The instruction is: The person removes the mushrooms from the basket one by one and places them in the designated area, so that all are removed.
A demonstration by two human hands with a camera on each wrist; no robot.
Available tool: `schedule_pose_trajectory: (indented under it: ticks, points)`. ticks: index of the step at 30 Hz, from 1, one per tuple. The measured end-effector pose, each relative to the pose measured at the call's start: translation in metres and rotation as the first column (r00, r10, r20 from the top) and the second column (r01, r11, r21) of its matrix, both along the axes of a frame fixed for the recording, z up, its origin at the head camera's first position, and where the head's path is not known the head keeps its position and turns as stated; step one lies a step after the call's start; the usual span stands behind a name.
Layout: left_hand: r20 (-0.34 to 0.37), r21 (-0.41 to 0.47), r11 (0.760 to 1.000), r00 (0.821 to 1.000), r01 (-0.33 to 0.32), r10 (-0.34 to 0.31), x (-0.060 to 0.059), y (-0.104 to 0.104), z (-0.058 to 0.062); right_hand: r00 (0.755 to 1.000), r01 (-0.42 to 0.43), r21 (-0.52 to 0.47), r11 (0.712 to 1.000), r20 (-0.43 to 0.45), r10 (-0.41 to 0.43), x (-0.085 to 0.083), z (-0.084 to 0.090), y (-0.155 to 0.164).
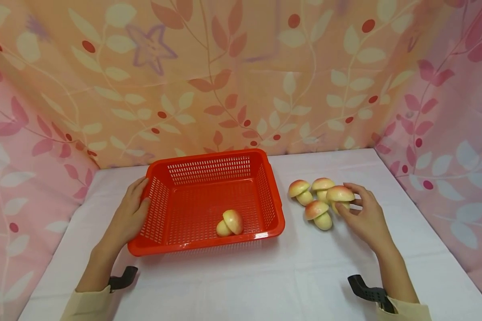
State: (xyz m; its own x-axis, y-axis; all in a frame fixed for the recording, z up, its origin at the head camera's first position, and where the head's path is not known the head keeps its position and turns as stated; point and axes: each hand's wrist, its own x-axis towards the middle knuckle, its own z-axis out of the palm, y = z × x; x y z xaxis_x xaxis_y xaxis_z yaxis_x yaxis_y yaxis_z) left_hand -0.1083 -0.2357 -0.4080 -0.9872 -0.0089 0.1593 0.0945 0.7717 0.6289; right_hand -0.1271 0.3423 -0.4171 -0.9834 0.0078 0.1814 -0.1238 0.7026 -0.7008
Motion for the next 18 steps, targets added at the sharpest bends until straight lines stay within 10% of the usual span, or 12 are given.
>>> schedule_pose_trajectory:
  ticks: [18]
  points:
    - [0.012,0.004,1.0,1.0,-0.002,0.002,0.002,0.0,0.0,0.999,-0.031,0.022,0.999,-0.024,0.031,0.004,-0.015,0.008]
